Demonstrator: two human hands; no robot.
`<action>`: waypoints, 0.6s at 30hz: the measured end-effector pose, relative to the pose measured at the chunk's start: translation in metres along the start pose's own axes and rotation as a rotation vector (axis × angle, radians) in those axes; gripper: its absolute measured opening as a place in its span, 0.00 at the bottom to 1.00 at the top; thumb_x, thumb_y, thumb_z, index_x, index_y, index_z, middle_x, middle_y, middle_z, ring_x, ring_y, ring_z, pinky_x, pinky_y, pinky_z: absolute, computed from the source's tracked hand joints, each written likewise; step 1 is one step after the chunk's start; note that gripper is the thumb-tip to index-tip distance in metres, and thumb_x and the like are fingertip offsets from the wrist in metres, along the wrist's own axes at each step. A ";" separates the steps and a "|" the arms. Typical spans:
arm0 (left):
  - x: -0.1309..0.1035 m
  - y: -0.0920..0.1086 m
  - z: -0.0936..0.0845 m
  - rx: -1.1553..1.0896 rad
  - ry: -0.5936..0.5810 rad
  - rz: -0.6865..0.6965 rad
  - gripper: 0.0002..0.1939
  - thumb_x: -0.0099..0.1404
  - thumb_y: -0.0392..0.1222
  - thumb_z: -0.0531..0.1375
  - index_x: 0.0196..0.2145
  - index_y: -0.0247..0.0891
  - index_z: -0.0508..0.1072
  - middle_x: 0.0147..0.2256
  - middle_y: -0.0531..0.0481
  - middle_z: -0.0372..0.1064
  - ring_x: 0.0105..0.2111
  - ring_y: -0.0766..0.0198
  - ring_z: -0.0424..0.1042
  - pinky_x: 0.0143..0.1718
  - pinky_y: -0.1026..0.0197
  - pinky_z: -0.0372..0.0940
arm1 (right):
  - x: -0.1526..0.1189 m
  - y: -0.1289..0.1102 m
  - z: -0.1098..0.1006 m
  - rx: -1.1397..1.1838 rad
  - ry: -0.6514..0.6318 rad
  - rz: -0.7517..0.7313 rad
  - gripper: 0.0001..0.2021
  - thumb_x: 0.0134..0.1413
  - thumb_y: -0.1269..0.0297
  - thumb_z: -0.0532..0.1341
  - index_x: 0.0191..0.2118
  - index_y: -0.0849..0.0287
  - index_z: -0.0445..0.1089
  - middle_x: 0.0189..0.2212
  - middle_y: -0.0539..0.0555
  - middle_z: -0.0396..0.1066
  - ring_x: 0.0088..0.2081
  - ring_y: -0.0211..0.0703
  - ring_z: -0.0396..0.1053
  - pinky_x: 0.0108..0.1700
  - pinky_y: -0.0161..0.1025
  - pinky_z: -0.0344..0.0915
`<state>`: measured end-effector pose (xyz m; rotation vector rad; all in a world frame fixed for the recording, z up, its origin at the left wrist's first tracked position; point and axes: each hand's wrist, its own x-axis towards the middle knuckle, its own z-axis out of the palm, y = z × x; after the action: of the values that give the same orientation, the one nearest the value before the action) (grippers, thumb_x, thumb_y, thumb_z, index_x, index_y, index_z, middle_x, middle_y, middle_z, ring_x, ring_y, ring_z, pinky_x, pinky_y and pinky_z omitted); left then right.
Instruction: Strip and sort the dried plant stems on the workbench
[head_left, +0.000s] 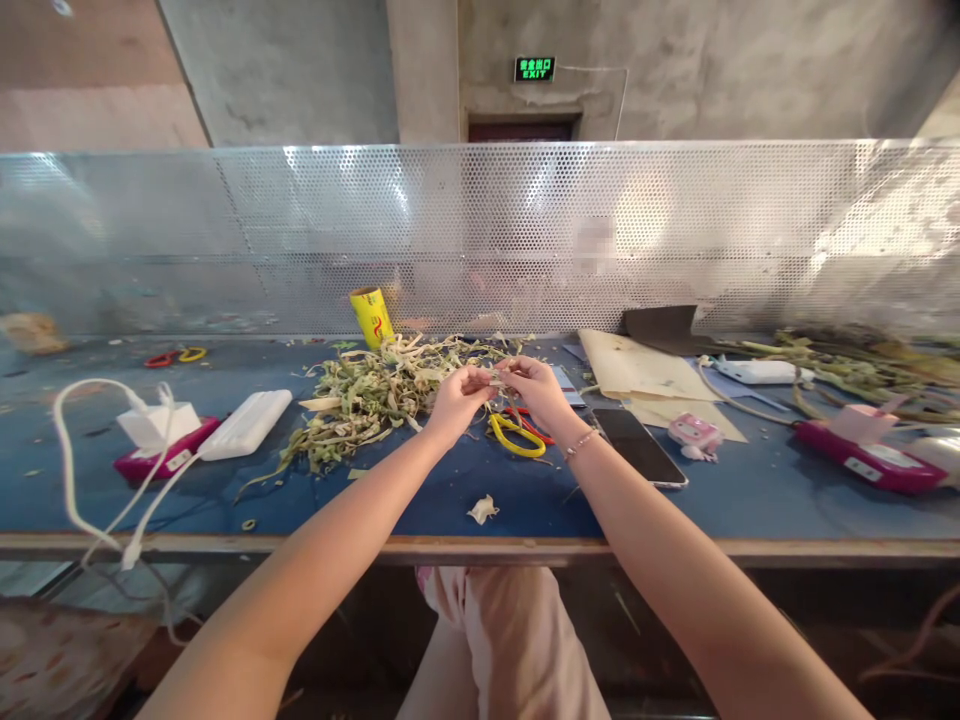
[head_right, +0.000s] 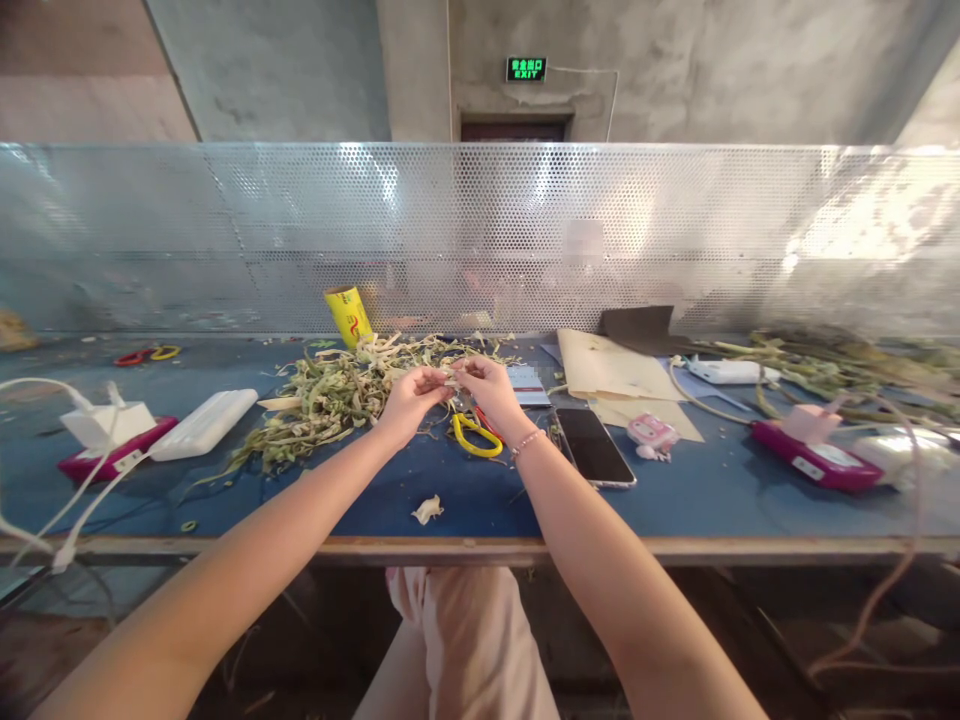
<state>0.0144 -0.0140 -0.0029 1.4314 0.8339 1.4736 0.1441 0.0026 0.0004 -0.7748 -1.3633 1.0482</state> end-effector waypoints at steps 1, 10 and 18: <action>0.000 -0.001 0.000 0.005 0.000 -0.001 0.12 0.42 0.36 0.64 0.26 0.35 0.66 0.25 0.55 0.67 0.29 0.68 0.68 0.39 0.59 0.64 | 0.000 -0.001 0.000 0.001 -0.001 -0.001 0.10 0.33 0.61 0.62 0.26 0.60 0.67 0.21 0.47 0.64 0.23 0.32 0.59 0.26 0.33 0.55; 0.001 -0.004 -0.001 0.048 -0.005 0.005 0.12 0.42 0.37 0.64 0.26 0.35 0.67 0.26 0.53 0.68 0.29 0.67 0.68 0.38 0.59 0.63 | -0.001 -0.002 -0.003 -0.003 -0.022 0.037 0.07 0.34 0.63 0.62 0.23 0.59 0.65 0.20 0.47 0.64 0.22 0.32 0.59 0.26 0.34 0.56; 0.002 -0.004 -0.001 0.078 0.008 0.035 0.12 0.42 0.40 0.65 0.25 0.35 0.67 0.25 0.54 0.67 0.28 0.68 0.67 0.36 0.62 0.63 | 0.001 0.001 -0.003 -0.087 -0.006 -0.023 0.07 0.36 0.62 0.61 0.25 0.59 0.66 0.19 0.46 0.61 0.22 0.31 0.57 0.26 0.33 0.55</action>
<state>0.0136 -0.0107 -0.0062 1.5060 0.8837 1.4882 0.1472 0.0044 -0.0007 -0.8185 -1.4277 0.9788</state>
